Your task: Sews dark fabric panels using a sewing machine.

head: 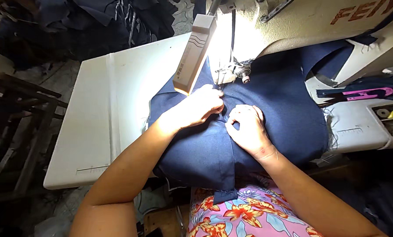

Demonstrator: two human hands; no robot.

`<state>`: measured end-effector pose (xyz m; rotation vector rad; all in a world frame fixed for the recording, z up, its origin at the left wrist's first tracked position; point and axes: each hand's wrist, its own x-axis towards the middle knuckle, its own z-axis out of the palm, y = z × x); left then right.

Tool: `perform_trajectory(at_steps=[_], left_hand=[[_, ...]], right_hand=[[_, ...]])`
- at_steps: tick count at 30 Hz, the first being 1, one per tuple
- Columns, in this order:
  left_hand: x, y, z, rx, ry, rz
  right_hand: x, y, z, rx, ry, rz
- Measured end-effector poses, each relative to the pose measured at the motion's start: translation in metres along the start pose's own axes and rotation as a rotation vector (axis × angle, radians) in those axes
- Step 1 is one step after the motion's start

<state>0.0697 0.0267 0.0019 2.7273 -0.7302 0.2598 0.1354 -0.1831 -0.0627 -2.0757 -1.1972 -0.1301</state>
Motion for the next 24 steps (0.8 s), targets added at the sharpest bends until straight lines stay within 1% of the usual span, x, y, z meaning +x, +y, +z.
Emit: perform_trajectory(at_steps=[3, 5, 7, 11, 20, 24], left_hand=[[0.0, 0.008, 0.002, 0.044, -0.061, -0.17], [0.001, 0.006, 0.004, 0.019, -0.063, -0.233], [0.002, 0.0, 0.007, -0.008, -0.037, -0.229], [0.003, -0.015, 0.017, -0.047, 0.043, -0.151], [0.008, -0.019, 0.025, -0.027, 0.044, -0.182], [0.012, -0.013, 0.024, -0.022, 0.008, -0.249]], right_hand=[[0.0, 0.0, 0.001, -0.005, 0.0, 0.004], [-0.002, -0.003, -0.001, -0.015, 0.004, 0.031], [-0.005, -0.007, 0.0, -0.04, 0.034, 0.056], [-0.008, -0.008, 0.003, -0.061, 0.069, 0.052], [-0.007, -0.007, 0.002, -0.063, 0.048, 0.045], [-0.008, -0.007, 0.002, -0.083, 0.047, 0.041]])
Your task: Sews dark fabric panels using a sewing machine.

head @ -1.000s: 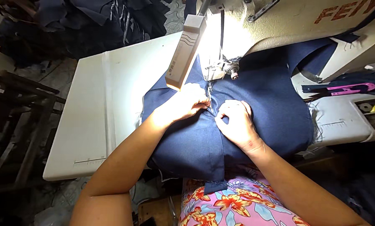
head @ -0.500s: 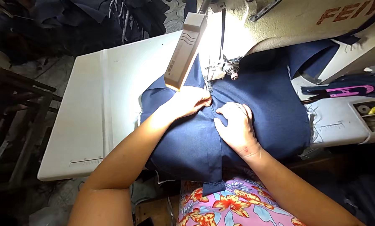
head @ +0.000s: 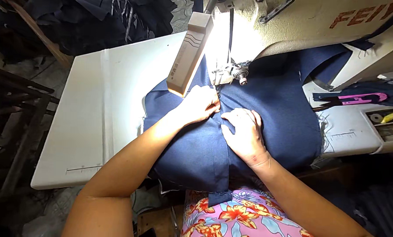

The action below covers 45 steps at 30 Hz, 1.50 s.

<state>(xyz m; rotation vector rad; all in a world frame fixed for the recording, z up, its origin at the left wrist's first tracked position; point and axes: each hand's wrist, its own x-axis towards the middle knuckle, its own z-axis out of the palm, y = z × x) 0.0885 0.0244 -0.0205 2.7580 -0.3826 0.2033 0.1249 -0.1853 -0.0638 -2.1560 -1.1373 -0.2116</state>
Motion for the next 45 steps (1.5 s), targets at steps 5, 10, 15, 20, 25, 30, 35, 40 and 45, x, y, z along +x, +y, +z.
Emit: perform_trajectory(at_steps=[5, 10, 15, 20, 25, 30, 35, 40, 45], left_hand=[[-0.001, 0.02, 0.004, 0.142, 0.091, -0.031], [-0.01, 0.036, 0.023, 0.249, 0.24, 0.075], [-0.026, 0.063, 0.029, 0.256, 0.147, -0.059], [-0.04, 0.076, 0.043, 0.268, 0.187, -0.156], [-0.04, 0.069, 0.049, 0.283, 0.198, -0.178], [-0.034, 0.057, 0.048, 0.277, 0.179, -0.195], [-0.028, 0.048, 0.044, 0.242, 0.156, -0.225], [-0.027, 0.047, 0.042, 0.235, 0.15, -0.238], [-0.026, 0.047, 0.044, 0.239, 0.172, -0.24]], right_hand=[[-0.001, 0.0, 0.0, 0.014, 0.004, -0.018], [0.0, -0.004, -0.004, -0.014, -0.053, -0.003], [0.018, 0.0, -0.033, -0.079, -0.374, -0.123], [0.056, 0.044, -0.041, -0.061, -0.429, -0.642], [0.061, 0.049, -0.042, -0.233, -0.42, -0.51], [0.061, 0.045, -0.039, -0.3, -0.408, -0.386], [0.068, 0.044, -0.033, -0.35, -0.427, -0.304], [0.07, 0.042, -0.032, -0.372, -0.438, -0.291], [0.071, 0.041, -0.032, -0.384, -0.449, -0.284]])
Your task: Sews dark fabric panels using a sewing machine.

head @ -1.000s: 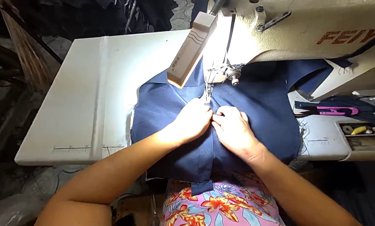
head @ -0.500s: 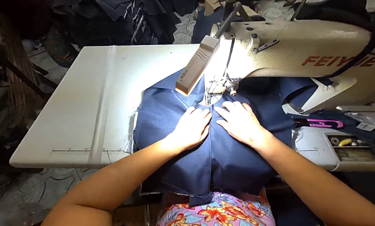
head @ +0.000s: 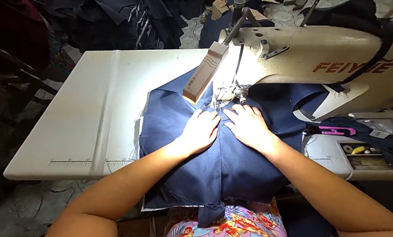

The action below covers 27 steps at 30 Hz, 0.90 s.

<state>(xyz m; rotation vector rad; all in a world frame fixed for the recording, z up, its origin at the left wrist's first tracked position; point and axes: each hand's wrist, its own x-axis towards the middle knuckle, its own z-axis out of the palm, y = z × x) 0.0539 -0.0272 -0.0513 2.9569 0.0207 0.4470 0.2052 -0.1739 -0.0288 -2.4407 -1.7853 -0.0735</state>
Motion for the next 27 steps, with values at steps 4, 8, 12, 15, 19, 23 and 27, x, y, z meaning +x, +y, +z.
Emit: perform_trajectory(at_steps=[4, 8, 12, 15, 19, 23, 27], left_hand=[[0.001, -0.001, 0.001, -0.007, -0.001, 0.001], [0.0, 0.0, 0.0, -0.002, -0.005, -0.007], [0.0, -0.002, 0.003, -0.014, 0.019, 0.003], [0.001, -0.004, 0.003, -0.011, 0.018, -0.001], [0.004, -0.007, 0.003, -0.01, 0.01, 0.001], [0.002, -0.019, -0.007, -0.134, -0.052, 0.068], [-0.007, -0.028, -0.009, -0.284, 0.007, 0.135]], right_hand=[[0.001, 0.001, 0.001, 0.001, 0.009, -0.008], [0.002, 0.002, 0.0, 0.0, 0.001, -0.011], [0.003, 0.002, 0.001, -0.003, -0.013, -0.012], [0.005, 0.002, 0.001, 0.0, -0.012, -0.011], [0.005, 0.004, 0.003, 0.012, 0.03, -0.034], [-0.01, -0.01, 0.0, 0.132, 0.152, -0.104], [-0.033, -0.016, 0.018, 0.258, 0.182, -0.181]])
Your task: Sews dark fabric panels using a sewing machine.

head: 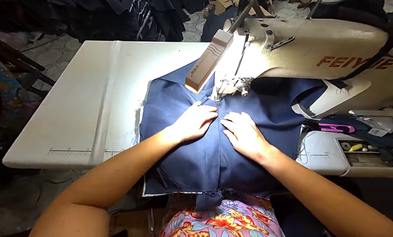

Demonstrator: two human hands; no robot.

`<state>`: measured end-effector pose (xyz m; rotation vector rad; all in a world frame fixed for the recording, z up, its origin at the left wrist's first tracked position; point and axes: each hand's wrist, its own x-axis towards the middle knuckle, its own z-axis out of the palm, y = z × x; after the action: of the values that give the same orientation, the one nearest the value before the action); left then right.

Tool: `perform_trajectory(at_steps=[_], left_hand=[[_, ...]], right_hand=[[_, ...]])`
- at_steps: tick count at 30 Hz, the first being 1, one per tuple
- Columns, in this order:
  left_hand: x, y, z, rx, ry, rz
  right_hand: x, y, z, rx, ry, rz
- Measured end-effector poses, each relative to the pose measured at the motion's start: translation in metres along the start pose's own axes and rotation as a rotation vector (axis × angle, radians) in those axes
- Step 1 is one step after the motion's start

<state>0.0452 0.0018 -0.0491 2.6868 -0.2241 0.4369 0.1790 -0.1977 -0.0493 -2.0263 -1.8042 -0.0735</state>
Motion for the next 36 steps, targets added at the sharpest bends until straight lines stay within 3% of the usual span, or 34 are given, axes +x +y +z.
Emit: perform_trajectory(at_steps=[11, 28, 36], left_hand=[[-0.002, 0.009, 0.016, 0.066, 0.072, -0.007], [0.005, 0.004, 0.016, 0.128, 0.061, 0.016], [0.011, 0.015, 0.003, 0.243, -0.002, -0.021]], right_hand=[[0.001, 0.027, 0.0, 0.029, 0.035, -0.189], [0.012, 0.041, -0.001, 0.053, -0.005, -0.224], [0.009, 0.012, -0.01, -0.061, -0.035, -0.039]])
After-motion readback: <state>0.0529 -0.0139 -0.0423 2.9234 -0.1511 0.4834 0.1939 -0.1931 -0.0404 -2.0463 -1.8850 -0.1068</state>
